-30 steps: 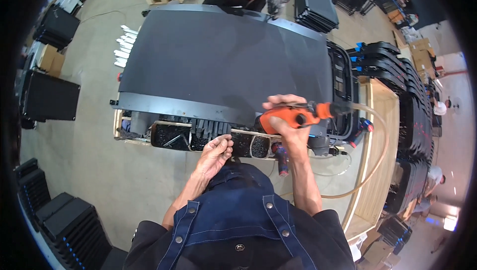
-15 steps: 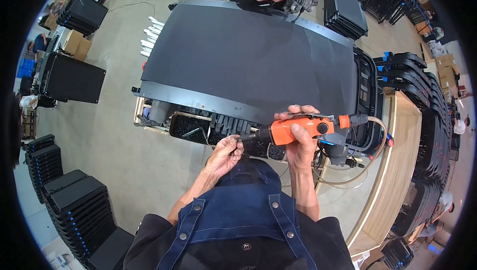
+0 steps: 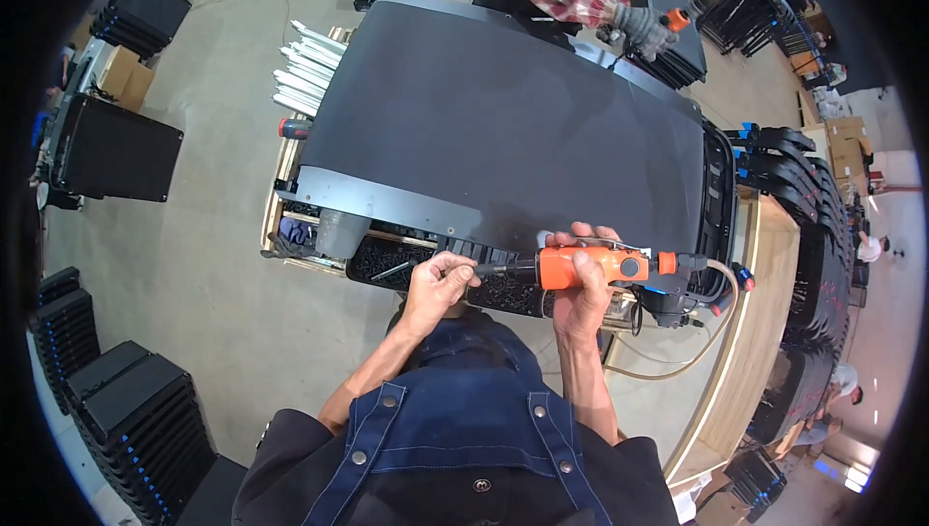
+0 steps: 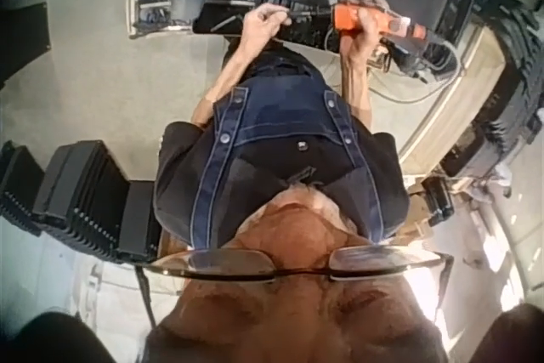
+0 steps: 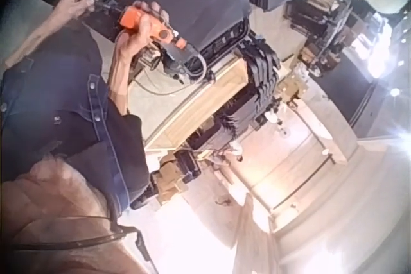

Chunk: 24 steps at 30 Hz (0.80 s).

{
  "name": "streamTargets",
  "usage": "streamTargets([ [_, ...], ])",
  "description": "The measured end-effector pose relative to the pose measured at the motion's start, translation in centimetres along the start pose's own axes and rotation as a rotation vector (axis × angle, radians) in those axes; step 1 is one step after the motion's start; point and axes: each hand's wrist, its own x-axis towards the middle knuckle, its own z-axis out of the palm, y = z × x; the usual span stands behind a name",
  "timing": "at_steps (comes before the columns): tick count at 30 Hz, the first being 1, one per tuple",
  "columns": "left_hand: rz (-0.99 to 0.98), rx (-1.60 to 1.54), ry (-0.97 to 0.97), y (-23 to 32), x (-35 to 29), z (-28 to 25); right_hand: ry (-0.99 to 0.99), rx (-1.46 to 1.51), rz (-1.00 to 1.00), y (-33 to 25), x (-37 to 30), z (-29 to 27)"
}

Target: Assembling the base components and frame of treadmills on a factory floor.

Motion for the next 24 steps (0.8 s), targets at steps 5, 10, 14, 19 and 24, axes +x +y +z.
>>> streamTargets([
  [5, -0.409, -0.791, -0.118, 0.1, 2.3, -2.2, -0.109, -0.221, -0.182, 1.4, -0.7, 5.0],
  [10, -0.539, -0.934, -0.083, 0.3, 4.3, -2.2, -0.399, -0.508, -0.347, 4.4, 0.3, 8.4],
  [14, -0.548, -0.890, -0.150, 0.0, 4.3, -3.3, -0.517, -0.703, -0.260, 5.4, 1.2, 10.0],
  [19, -0.474, -0.370, 0.105, -1.1, 1.1, -4.1, -0.626, -0.770, -0.257, 6.0, 2.5, 10.7],
  [24, -0.612, -0.399, 0.162, -2.0, -0.8, -6.9, -0.653, -0.740, -0.218, 6.2, 3.1, 11.1],
])
